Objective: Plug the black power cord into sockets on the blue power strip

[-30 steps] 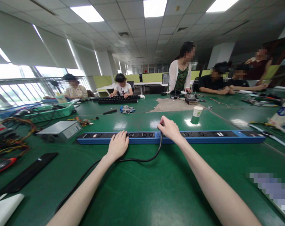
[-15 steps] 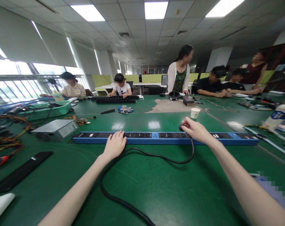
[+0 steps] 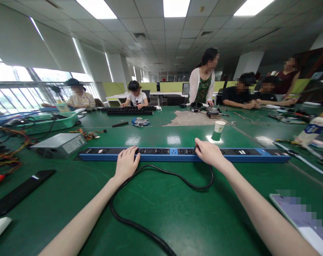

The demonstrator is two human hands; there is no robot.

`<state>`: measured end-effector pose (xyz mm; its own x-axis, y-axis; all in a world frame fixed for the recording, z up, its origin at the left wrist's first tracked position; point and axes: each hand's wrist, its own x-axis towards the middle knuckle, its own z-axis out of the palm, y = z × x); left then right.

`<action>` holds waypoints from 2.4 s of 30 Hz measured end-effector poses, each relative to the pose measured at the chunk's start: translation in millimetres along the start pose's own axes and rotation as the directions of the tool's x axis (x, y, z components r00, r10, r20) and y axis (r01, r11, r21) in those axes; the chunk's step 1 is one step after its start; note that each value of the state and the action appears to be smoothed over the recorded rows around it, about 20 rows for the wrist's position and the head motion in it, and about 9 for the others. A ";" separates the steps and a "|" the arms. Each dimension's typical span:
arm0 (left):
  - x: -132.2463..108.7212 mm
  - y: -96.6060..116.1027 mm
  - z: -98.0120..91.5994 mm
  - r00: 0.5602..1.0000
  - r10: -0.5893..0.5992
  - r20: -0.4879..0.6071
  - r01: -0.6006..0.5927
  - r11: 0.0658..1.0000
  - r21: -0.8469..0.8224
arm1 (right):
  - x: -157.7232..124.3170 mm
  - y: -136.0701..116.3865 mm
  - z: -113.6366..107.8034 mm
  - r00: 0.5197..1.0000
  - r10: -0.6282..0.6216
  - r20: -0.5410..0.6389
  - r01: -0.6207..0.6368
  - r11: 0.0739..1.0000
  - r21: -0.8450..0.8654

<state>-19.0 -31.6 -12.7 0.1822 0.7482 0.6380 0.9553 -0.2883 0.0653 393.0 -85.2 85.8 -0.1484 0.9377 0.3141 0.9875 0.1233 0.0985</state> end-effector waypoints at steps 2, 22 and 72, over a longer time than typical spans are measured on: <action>-0.3 -1.6 -1.6 1.000 0.010 0.016 -0.010 1.000 -0.004 | -0.6 -1.5 -1.5 0.999 0.043 0.009 -0.043 0.999 -0.014; -0.7 -8.6 4.8 0.999 0.037 0.017 -0.037 0.999 0.015 | -2.8 -12.9 10.6 0.987 0.156 0.039 -0.159 0.985 0.070; -0.3 -9.6 7.2 0.998 0.064 -0.010 -0.064 0.998 -0.021 | -6.8 110.0 -15.3 0.972 0.212 -0.105 -0.203 0.975 0.090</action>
<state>-26.6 -24.8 -19.0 0.2408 0.7221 0.6486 0.9366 -0.3481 0.0399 501.9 -83.0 109.0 0.0594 0.9030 0.4254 0.9978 -0.0410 -0.0523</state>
